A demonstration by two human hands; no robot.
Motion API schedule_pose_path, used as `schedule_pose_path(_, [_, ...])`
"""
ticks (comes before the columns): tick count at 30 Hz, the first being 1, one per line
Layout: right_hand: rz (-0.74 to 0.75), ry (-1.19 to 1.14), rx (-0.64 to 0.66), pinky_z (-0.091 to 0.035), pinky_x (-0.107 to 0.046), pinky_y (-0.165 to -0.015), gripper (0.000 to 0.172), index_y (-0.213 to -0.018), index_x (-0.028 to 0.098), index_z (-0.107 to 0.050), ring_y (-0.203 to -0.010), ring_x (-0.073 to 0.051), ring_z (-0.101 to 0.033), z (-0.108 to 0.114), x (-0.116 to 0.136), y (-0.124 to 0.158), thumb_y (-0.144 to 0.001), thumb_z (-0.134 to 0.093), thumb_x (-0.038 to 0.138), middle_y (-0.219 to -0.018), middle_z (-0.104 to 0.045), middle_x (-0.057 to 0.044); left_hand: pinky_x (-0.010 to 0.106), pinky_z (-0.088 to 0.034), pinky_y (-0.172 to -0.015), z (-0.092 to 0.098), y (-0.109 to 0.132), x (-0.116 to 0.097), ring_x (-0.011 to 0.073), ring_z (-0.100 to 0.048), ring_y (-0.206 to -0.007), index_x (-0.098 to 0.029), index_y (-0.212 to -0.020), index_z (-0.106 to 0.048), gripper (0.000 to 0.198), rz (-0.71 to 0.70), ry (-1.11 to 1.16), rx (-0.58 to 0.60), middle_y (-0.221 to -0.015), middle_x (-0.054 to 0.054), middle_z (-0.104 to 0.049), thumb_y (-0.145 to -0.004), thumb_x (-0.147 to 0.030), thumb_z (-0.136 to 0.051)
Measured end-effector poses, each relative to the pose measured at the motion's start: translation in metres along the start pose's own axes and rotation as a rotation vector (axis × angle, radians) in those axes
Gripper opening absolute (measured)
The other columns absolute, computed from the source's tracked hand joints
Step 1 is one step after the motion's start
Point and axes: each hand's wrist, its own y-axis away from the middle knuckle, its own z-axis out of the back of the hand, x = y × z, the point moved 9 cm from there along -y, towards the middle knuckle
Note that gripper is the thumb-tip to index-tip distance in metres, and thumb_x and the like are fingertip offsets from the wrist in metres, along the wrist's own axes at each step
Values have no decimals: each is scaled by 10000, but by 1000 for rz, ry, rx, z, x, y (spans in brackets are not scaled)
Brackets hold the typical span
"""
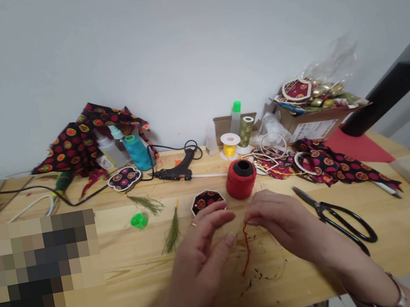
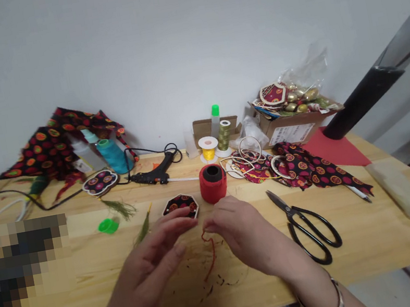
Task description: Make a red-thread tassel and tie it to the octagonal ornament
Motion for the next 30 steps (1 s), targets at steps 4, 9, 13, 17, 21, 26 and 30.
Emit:
schedule_pose_path(4, [57, 8, 57, -422, -274, -705, 222, -862, 193, -623, -801, -164, -542, -14, 2, 2, -902, -473, 35, -836, -626, -30, 346, -521, -773, -25, 1, 22, 242, -673, -862, -199, -1058, -682, 299, 160, 150, 92, -1044, 110, -691, -767, -266, -672])
schedule_pose_path(9, [78, 62, 89, -391, -280, -679, 225, -832, 185, -606, -765, -162, -505, -22, 1, 1, -885, -480, 6, -798, -596, -13, 281, -474, -654, -30, 5, 34, 194, -624, -707, -198, -1048, -687, 252, 287, 53, 160, -729, 14, -676, -829, -289, -598])
schedule_pose_path(13, [105, 48, 144, -402, -288, -715, 236, -883, 197, -617, -782, -162, -508, -26, 8, 0, -866, -507, -11, -815, -605, 0, 280, -444, -734, -25, 3, 30, 203, -616, -792, -223, -881, -745, 190, 247, -86, 138, -745, 2, -685, -825, -217, -563])
schedule_pose_path(17, [110, 90, 182, -424, -304, -740, 225, -860, 189, -612, -810, -176, -518, -30, 11, 0, -862, -492, -2, -854, -627, -22, 269, -398, -641, -19, 4, 38, 186, -559, -651, -203, -646, -697, 203, 311, -188, 96, -611, -16, -626, -800, -233, -568])
schedule_pose_path(21, [107, 159, 137, -454, -321, -750, 199, -832, 184, -617, -827, -193, -531, -25, 8, -2, -876, -504, 25, -834, -647, -32, 253, -336, -573, -19, 7, 46, 151, -467, -563, -197, -545, -632, 286, 366, -179, 91, -532, -39, -532, -803, -312, -583])
schedule_pose_path(26, [14, 430, -157, -505, -412, -821, 232, -1035, 133, -634, -957, -266, -602, 18, -15, 20, -927, -429, 121, -1033, -688, -144, 240, -193, -438, -17, 17, 62, 90, -278, -402, -183, -632, -719, 258, 546, -8, 41, -475, -70, -467, -720, -415, -652])
schedule_pose_path(30, [-369, 781, -61, -542, -466, -733, 242, -951, 133, -669, -803, -316, -658, 43, -71, 77, -894, -447, 211, -916, -710, -164, 231, -113, -419, -11, 21, 65, 80, -214, -400, -175, -729, -765, 288, 572, 92, -41, -419, -99, -361, -667, -452, -716])
